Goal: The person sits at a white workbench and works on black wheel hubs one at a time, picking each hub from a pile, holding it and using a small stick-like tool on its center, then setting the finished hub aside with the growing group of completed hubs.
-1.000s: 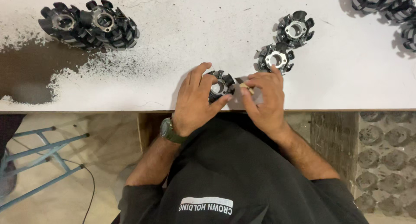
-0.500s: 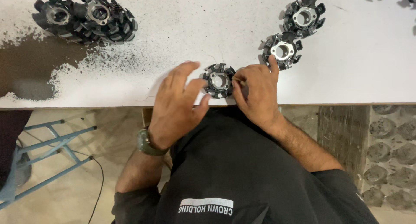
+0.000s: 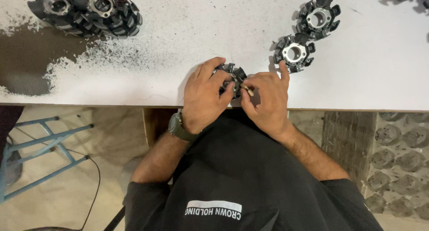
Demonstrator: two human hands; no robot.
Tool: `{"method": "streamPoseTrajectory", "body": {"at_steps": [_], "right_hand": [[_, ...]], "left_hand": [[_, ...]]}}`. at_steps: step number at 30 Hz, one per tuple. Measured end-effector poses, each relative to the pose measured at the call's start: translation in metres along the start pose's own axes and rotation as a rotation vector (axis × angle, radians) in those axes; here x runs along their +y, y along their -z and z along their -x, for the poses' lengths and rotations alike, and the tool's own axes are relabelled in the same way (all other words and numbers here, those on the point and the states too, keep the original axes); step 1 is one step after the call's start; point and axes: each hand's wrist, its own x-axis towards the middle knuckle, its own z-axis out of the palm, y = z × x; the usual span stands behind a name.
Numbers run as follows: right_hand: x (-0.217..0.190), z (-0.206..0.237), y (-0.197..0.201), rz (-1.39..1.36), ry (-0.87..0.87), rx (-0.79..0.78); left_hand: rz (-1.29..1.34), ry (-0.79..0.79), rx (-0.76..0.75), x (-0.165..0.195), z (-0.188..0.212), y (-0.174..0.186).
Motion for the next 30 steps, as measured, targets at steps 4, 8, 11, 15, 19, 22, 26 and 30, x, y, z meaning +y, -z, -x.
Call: {"method": "streamPoseTrajectory", "body": {"at_steps": [4,8,11,15,19,22,26,30], "right_hand": [[-0.003,-0.003,0.003,0.04,0.01,-0.011],[-0.004,-0.006,0.005,0.045,0.021,-0.004],[-0.005,-0.008,0.005,0.064,0.013,-0.018],[-0.004,-0.011,0.008,0.002,-0.024,-0.074],[-0.004,-0.013,0.009,-0.01,-0.026,-0.07],[-0.005,-0.014,0.01,0.004,-0.026,-0.049],[-0.003,-0.013,0.013,-0.009,-0.014,-0.013],[-0.002,-0.011,0.012,-0.016,-0.004,-0.041]], "left_hand": [[0.066,0.02,0.051,-0.001,0.003,-0.001],[0.096,0.023,0.088,-0.002,0.002,0.001],[0.065,-0.007,0.055,-0.002,0.001,0.002],[0.065,-0.005,0.007,0.002,0.001,0.001],[0.056,0.019,0.054,0.004,-0.001,-0.005],[0.021,0.025,0.089,0.004,-0.002,-0.011],[-0.008,0.022,0.112,0.002,-0.002,-0.017],[0.009,0.011,0.128,0.0,-0.001,-0.021]]}}
